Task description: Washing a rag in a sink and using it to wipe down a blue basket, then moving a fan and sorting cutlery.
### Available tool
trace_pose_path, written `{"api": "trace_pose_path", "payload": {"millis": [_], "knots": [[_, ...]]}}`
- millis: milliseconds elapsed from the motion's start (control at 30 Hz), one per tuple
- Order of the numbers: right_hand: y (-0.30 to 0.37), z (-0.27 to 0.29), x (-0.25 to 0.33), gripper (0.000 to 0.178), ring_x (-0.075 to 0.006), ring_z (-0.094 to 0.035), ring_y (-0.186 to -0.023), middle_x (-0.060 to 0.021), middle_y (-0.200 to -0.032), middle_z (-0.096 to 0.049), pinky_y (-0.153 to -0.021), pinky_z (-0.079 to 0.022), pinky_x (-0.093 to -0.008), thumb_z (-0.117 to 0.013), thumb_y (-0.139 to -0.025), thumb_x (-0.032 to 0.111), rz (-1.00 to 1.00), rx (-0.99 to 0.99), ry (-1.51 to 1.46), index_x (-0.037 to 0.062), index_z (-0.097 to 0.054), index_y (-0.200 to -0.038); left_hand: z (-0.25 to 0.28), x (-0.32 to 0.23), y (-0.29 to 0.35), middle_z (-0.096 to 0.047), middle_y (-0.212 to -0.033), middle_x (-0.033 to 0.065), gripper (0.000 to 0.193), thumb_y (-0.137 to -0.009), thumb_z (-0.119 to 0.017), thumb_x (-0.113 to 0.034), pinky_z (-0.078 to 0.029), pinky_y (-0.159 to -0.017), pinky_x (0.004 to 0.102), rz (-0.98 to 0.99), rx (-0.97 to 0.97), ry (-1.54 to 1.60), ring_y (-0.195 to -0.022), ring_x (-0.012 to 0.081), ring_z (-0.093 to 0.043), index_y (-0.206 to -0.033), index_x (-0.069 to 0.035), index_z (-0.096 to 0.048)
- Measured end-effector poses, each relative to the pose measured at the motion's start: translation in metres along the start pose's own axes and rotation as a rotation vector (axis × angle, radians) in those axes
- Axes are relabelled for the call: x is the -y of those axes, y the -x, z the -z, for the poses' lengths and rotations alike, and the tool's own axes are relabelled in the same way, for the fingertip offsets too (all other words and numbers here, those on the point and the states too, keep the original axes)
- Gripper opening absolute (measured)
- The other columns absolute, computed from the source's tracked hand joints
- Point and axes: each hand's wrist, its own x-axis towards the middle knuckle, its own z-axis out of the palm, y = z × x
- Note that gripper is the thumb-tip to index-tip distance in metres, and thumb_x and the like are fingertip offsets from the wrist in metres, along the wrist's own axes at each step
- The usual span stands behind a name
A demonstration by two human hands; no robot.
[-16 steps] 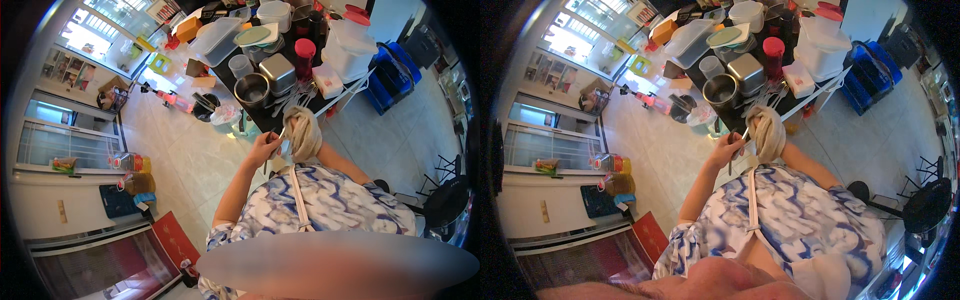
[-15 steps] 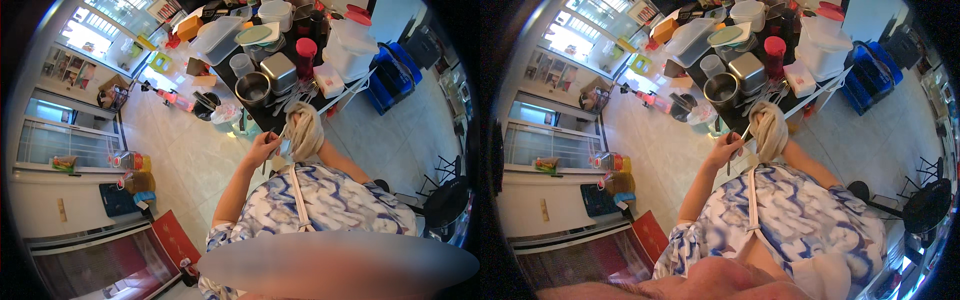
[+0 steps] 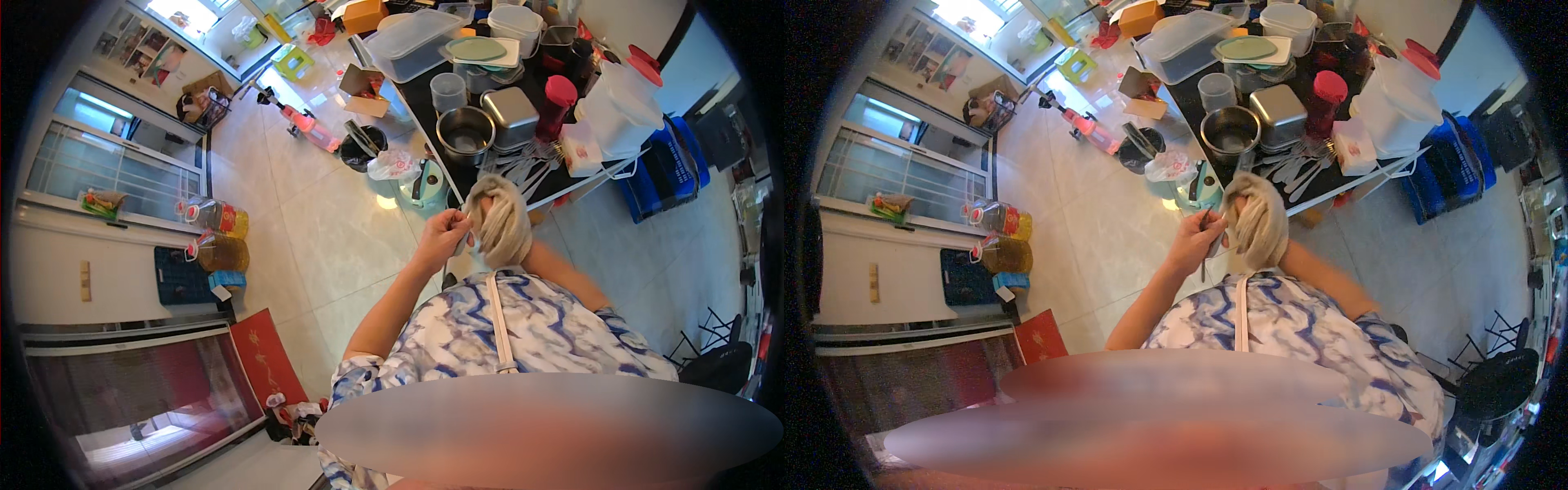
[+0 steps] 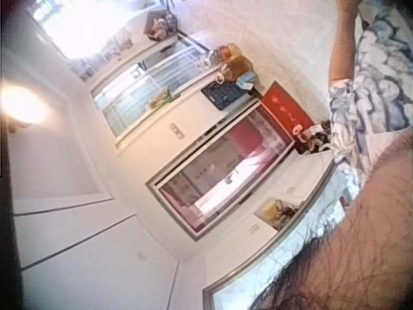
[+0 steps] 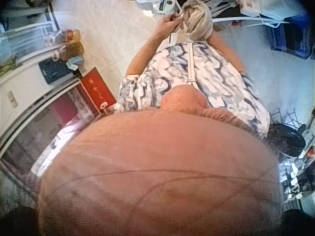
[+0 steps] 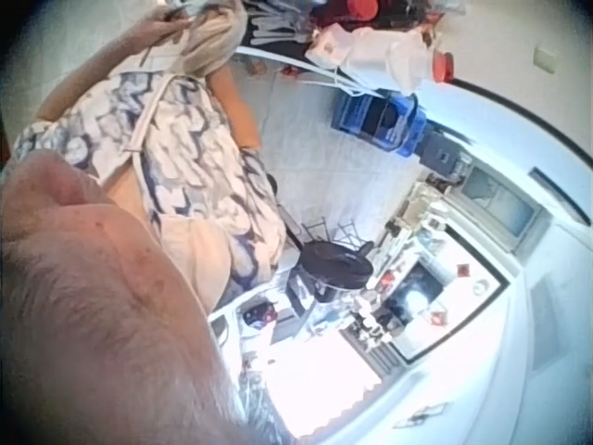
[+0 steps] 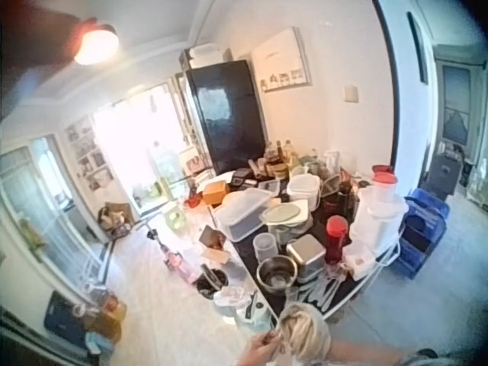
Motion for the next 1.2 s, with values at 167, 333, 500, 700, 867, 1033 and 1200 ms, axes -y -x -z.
{"api": "trace_pose_path", "payload": {"millis": [167, 333, 500, 700, 867, 1033, 1200], "knots": [[0.002, -0.018, 0.020, 0.023, -0.0251, -0.055, -0.087, -0.0097, -0.094, -0.057, -0.077, -0.045, -0.0323, -0.056, -0.084, 0.022, 0.136, 0.341, 0.184, 0.0083, -0.057, -0.102, 0.021, 0.014, 0.006, -0.057, -0.062, 0.0006, 0.022, -0.092, -0.057, -0.022, -0.032, -0.042, 0.0206, -0.303, -0.168, -0.215, -0.048, 0.0036, -0.044, -0.081, -0.003, -0.061], [-0.007, -0.035, 0.004, 0.023, -0.0213, -0.057, -0.077, -0.0068, -0.088, -0.060, -0.070, -0.047, -0.0309, -0.062, -0.084, 0.018, 0.445, 0.312, 0.212, 0.0045, -0.058, -0.103, 0.054, 0.000, 0.031, -0.051, -0.055, -0.0020, 0.029, -0.094, -0.055, -0.030, -0.027, -0.039, 0.0197, -0.184, -0.380, -0.081, -0.043, 0.0027, -0.038, -0.090, -0.003, -0.066], [0.005, -0.054, 0.048, 0.030, -0.0288, -0.059, -0.082, -0.0138, -0.093, -0.060, -0.075, -0.048, -0.0329, -0.065, -0.078, 0.016, 0.346, 0.515, -0.479, 0.0029, -0.058, -0.105, 0.044, -0.003, 0.027, -0.044, -0.055, -0.0056, 0.034, -0.093, -0.054, -0.035, -0.027, -0.041, 0.0211, -0.032, -0.425, 0.184, -0.045, 0.0034, -0.037, -0.085, -0.004, -0.066], [0.001, -0.020, 0.035, 0.037, -0.0310, -0.055, -0.077, -0.0116, -0.087, -0.059, -0.069, -0.045, -0.0379, -0.071, -0.069, 0.036, 0.550, 0.658, 0.030, 0.0077, -0.060, -0.090, 0.053, -0.017, 0.009, -0.046, -0.057, -0.0029, 0.028, -0.093, -0.055, -0.028, -0.024, -0.037, 0.0197, -0.227, -0.651, 0.366, -0.042, 0.0034, -0.034, -0.075, -0.007, -0.057], [0.018, 0.025, 0.067, 0.011, -0.0299, -0.055, -0.066, -0.0127, -0.073, -0.059, -0.062, -0.046, -0.0330, -0.064, -0.073, 0.011, 0.572, 0.243, -0.142, 0.0055, -0.058, -0.079, 0.039, -0.044, -0.024, -0.051, -0.065, -0.0009, 0.029, -0.094, -0.054, -0.034, -0.028, -0.037, 0.0192, -0.272, -0.626, 0.368, -0.046, 0.0045, -0.039, -0.078, -0.010, -0.051], [0.058, 0.040, 0.011, 0.010, -0.0211, -0.056, -0.073, -0.0075, -0.084, -0.061, -0.068, -0.046, -0.0296, -0.058, -0.084, 0.010, 0.386, -0.132, 0.032, 0.0051, -0.057, -0.093, -0.003, -0.040, -0.070, -0.056, -0.074, 0.0011, 0.031, -0.095, -0.049, -0.039, -0.044, -0.052, 0.0296, -0.257, -0.303, 0.280, -0.053, 0.0117, -0.049, -0.086, -0.010, -0.050], [0.106, 0.027, -0.056, 0.017, -0.0144, -0.057, -0.085, -0.0045, -0.096, -0.061, -0.079, -0.047, -0.0273, -0.054, -0.090, 0.010, 0.113, -0.300, -0.006, 0.0046, -0.057, -0.107, -0.063, -0.017, -0.075, -0.053, -0.067, 0.0048, 0.030, -0.098, -0.042, -0.034, -0.045, -0.050, 0.0309, -0.025, 0.277, 0.218, -0.050, 0.0152, -0.049, -0.095, -0.005, -0.053]]}}
